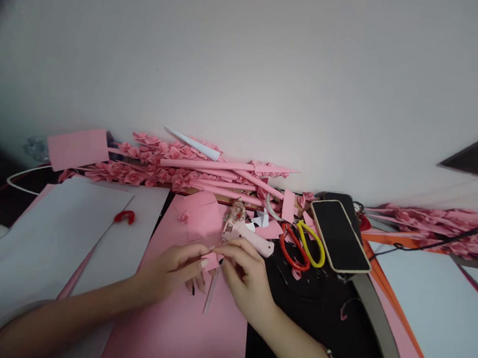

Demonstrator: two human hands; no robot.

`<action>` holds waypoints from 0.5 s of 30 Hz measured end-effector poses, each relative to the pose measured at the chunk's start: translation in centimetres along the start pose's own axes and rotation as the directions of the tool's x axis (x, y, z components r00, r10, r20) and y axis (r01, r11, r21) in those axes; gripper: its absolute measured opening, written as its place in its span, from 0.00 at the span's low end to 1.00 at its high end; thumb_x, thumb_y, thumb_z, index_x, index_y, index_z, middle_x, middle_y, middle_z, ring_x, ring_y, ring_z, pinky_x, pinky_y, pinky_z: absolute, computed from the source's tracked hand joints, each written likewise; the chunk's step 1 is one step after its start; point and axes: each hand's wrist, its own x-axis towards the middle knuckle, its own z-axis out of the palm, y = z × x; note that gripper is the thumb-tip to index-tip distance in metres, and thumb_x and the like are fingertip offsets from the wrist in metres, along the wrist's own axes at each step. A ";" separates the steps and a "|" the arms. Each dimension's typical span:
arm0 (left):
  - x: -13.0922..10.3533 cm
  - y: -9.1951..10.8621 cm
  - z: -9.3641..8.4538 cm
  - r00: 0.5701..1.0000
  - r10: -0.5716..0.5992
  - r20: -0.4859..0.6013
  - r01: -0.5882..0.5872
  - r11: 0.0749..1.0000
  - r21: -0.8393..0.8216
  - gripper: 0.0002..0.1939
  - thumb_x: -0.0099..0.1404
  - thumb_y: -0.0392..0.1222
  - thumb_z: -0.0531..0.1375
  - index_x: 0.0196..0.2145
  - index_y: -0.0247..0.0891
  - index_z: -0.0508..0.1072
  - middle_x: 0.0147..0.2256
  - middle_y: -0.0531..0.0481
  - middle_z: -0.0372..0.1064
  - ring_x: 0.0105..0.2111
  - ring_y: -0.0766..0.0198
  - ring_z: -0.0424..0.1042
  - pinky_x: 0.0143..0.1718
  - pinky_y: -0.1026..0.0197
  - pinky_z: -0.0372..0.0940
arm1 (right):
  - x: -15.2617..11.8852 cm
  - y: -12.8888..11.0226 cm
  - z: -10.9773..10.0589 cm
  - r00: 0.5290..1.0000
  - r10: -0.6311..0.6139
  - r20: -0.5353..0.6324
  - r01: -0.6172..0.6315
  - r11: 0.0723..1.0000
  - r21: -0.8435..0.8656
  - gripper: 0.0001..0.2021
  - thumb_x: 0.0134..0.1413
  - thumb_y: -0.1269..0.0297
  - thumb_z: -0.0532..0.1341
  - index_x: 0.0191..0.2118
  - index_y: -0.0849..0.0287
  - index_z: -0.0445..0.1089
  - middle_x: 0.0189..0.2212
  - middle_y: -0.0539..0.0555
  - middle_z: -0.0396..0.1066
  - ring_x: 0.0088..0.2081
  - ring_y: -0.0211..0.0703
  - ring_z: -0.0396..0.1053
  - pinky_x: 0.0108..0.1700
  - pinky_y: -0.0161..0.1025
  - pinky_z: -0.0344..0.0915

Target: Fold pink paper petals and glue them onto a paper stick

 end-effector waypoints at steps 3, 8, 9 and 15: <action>0.0 -0.3 0.0 1.000 0.005 0.007 -0.005 1.000 0.012 0.11 0.66 0.43 0.49 0.33 0.36 0.66 0.25 0.51 0.70 0.26 0.65 0.72 0.28 0.64 0.66 | 0.0 0.2 0.2 1.000 0.008 0.015 -0.008 1.000 0.011 0.14 0.53 0.77 0.55 0.40 0.54 0.73 0.34 0.54 0.67 0.37 0.43 0.68 0.36 0.38 0.66; 0.0 -0.3 0.0 1.000 -0.003 0.002 0.003 0.999 -0.041 0.11 0.66 0.42 0.49 0.34 0.35 0.69 0.28 0.50 0.72 0.30 0.63 0.74 0.32 0.63 0.67 | -0.1 0.3 0.4 1.000 0.008 0.003 -0.008 1.000 0.001 0.15 0.52 0.77 0.56 0.40 0.54 0.73 0.35 0.55 0.68 0.38 0.43 0.69 0.37 0.38 0.67; 0.0 -0.2 -0.1 1.000 -0.007 0.000 0.007 0.998 -0.057 0.11 0.65 0.42 0.50 0.34 0.35 0.69 0.28 0.49 0.72 0.30 0.63 0.74 0.32 0.62 0.67 | -0.1 0.3 0.3 1.000 0.001 0.002 -0.001 1.000 -0.002 0.14 0.52 0.77 0.56 0.40 0.55 0.73 0.36 0.55 0.68 0.38 0.44 0.69 0.38 0.39 0.67; 0.1 0.4 -0.2 0.999 -0.045 0.001 0.045 0.991 -0.130 0.14 0.64 0.46 0.53 0.37 0.35 0.72 0.32 0.47 0.73 0.32 0.62 0.74 0.34 0.62 0.68 | -0.2 0.3 0.2 0.999 -0.050 0.001 0.050 0.998 -0.033 0.11 0.54 0.75 0.56 0.38 0.56 0.73 0.37 0.56 0.70 0.39 0.43 0.70 0.40 0.40 0.68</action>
